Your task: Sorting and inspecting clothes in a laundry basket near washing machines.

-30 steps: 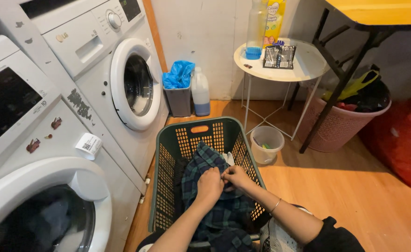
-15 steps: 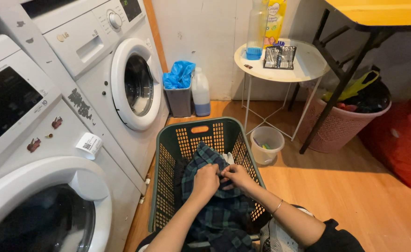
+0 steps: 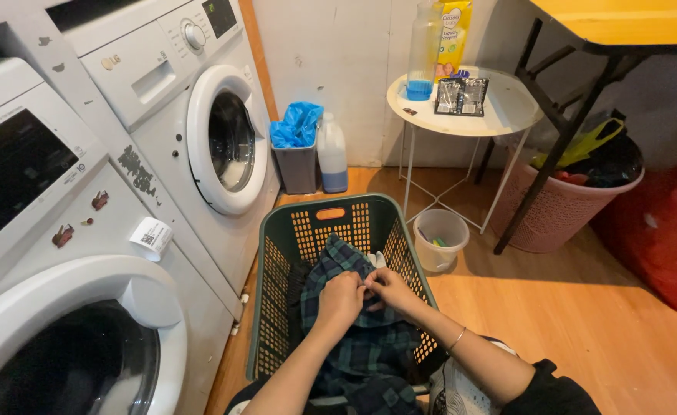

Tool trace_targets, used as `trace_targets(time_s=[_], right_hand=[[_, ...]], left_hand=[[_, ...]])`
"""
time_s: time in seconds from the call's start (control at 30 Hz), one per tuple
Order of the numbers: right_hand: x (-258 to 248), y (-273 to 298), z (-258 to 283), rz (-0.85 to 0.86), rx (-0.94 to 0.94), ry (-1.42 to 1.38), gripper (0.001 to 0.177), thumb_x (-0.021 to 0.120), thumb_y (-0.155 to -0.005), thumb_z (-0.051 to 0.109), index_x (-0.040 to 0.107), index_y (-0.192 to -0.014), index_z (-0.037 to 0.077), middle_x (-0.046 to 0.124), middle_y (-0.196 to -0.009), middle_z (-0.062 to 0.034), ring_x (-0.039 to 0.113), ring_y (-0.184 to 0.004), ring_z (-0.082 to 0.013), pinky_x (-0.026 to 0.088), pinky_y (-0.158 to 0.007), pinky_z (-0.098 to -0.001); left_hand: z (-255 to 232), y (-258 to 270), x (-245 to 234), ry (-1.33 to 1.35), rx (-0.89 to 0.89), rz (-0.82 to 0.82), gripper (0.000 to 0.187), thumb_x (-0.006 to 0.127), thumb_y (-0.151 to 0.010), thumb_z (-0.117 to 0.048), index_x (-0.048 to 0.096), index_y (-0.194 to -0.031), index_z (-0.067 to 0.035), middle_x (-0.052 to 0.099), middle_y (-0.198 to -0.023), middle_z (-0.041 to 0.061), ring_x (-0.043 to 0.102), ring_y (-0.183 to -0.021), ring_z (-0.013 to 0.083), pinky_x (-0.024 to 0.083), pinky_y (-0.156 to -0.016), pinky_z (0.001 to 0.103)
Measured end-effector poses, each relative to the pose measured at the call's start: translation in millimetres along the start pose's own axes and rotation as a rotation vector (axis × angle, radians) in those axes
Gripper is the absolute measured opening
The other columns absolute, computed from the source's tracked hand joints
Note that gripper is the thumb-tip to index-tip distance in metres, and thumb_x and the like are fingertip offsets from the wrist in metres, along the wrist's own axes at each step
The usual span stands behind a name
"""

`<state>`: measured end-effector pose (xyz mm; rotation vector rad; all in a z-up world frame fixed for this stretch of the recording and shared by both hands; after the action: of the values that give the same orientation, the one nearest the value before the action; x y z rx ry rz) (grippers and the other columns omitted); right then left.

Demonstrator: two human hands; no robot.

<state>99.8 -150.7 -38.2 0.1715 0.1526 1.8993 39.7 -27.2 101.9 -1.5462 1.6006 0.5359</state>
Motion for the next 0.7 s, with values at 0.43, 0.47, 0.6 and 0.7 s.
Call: trace_targets(time_s=[0.43, 0.47, 0.6, 0.7], right_hand=[[2.0, 6.9, 18.1, -0.155, -0.173, 0.081, 0.014, 0.068, -0.095, 0.013, 0.060, -0.100, 0.003, 0.064, -0.091, -0.0072, 0.069, -0.077, -0.0167, 0.063, -0.054, -0.0319], [-0.5, 5.9, 19.2, -0.171, -0.213, 0.099, 0.014, 0.070, -0.093, 0.011, 0.060, -0.099, 0.003, 0.064, -0.090, -0.0079, 0.068, -0.075, -0.0168, 0.061, -0.052, -0.0312], [0.8, 20.8, 39.9, -0.181, -0.257, 0.094, 0.012, 0.070, -0.092, 0.008, 0.060, -0.095, 0.002, 0.059, -0.093, -0.0058, 0.067, -0.075, -0.0158, 0.061, -0.052, -0.0297], [8.6, 29.6, 58.0, -0.145, -0.342, 0.147, 0.010, 0.070, -0.091, 0.007, 0.061, -0.092, 0.001, 0.055, -0.097, -0.0016, 0.067, -0.078, -0.0134, 0.062, -0.055, -0.0274]], left_hand=[[-12.3, -5.8, 5.7, -0.186, 0.214, -0.147, 0.016, 0.069, -0.087, -0.016, 0.062, -0.087, -0.001, 0.067, -0.090, 0.018, 0.067, -0.090, 0.0377, 0.055, -0.077, 0.047], [-15.8, -5.3, 4.8, -0.192, 0.238, -0.160, 0.016, 0.069, -0.087, -0.016, 0.062, -0.087, -0.001, 0.066, -0.090, 0.018, 0.066, -0.089, 0.0378, 0.055, -0.078, 0.046], [-3.8, -7.3, 2.6, -0.100, 0.233, -0.214, 0.012, 0.068, -0.087, -0.011, 0.064, -0.086, 0.000, 0.068, -0.089, 0.019, 0.067, -0.091, 0.0394, 0.054, -0.078, 0.048], [28.6, -15.8, 4.1, 0.087, 0.069, -0.162, 0.012, 0.069, -0.089, -0.014, 0.071, -0.089, -0.002, 0.072, -0.093, 0.018, 0.069, -0.088, 0.0397, 0.055, -0.078, 0.048]])
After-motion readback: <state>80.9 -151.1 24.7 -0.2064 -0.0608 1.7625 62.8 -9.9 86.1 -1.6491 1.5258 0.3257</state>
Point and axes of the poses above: each hand's wrist, its own y-axis away from the middle knuckle, its own x-axis out of the palm, z = x × y, the point moved 10 cm from there along -y, towards the middle knuckle
